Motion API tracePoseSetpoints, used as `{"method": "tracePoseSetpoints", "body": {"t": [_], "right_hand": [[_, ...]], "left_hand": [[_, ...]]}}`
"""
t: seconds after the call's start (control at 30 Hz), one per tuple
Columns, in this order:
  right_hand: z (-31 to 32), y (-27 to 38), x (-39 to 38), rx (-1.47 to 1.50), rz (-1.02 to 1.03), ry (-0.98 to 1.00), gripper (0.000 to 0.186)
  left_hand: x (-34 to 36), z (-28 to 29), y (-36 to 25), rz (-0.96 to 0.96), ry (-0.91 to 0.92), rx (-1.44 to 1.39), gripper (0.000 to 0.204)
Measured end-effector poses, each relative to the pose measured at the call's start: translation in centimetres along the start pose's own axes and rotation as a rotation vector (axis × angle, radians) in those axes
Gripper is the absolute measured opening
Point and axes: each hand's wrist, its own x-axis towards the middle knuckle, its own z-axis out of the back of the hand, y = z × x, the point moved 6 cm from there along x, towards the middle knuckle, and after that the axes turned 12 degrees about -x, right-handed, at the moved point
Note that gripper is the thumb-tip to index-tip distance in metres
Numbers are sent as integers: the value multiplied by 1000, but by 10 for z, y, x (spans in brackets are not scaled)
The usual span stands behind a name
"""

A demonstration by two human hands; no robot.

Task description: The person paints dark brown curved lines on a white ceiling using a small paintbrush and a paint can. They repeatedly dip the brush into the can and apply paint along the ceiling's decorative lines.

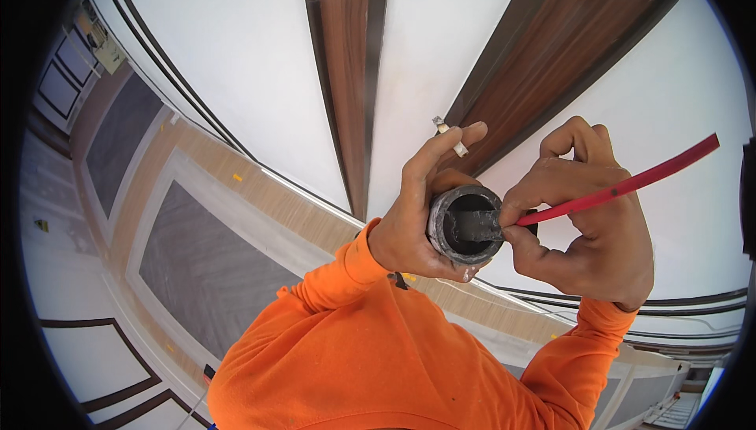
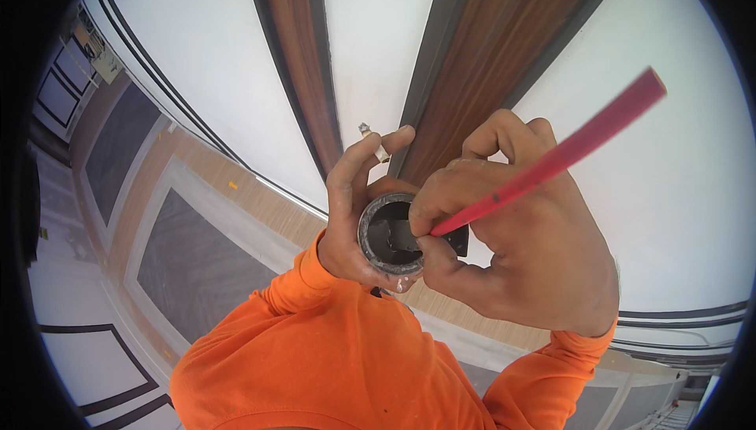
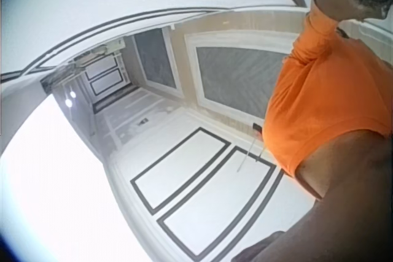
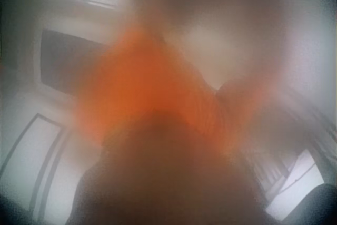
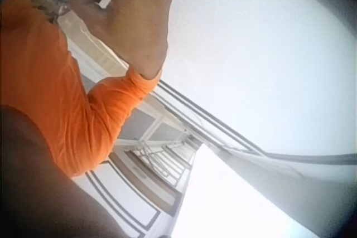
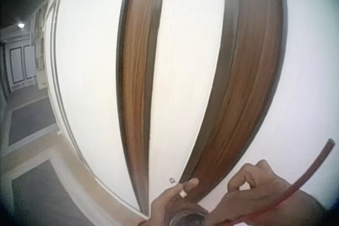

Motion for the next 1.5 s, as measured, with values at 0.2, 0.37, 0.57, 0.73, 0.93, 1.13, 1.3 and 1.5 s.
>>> {"method": "tracePoseSetpoints", "body": {"t": [0.2, 0.37, 0.57, 0.73, 0.93, 1.13, 1.3, 1.5], "right_hand": [[22, -18, -15, 259, -125, -239, 20], [23, -58, -40, 785, -295, -562, 12], [52, -72, -41, 882, -157, -798, 13], [125, -76, -37, 705, 112, -1088, 12], [233, -77, -5, 202, 189, -1484, 22], [317, -74, 48, 25, 232, -1610, 24], [354, -78, 60, -39, 163, -1567, 21], [375, -78, 53, -197, 103, -1567, 20]], "left_hand": [[0, -1, -3, -4, -4, 28, 131], [0, -3, 4, -5, -17, 19, 128], [-1, 1, 4, -24, -1, 71, 129], [-3, 5, 1, 28, -96, 115, 128], [3, 20, -11, -7, -117, 302, 130], [-2, 41, -32, 18, -240, 197, 128], [-3, 32, -36, 22, -318, 192, 131], [0, 23, -32, 23, -363, 198, 134]]}}
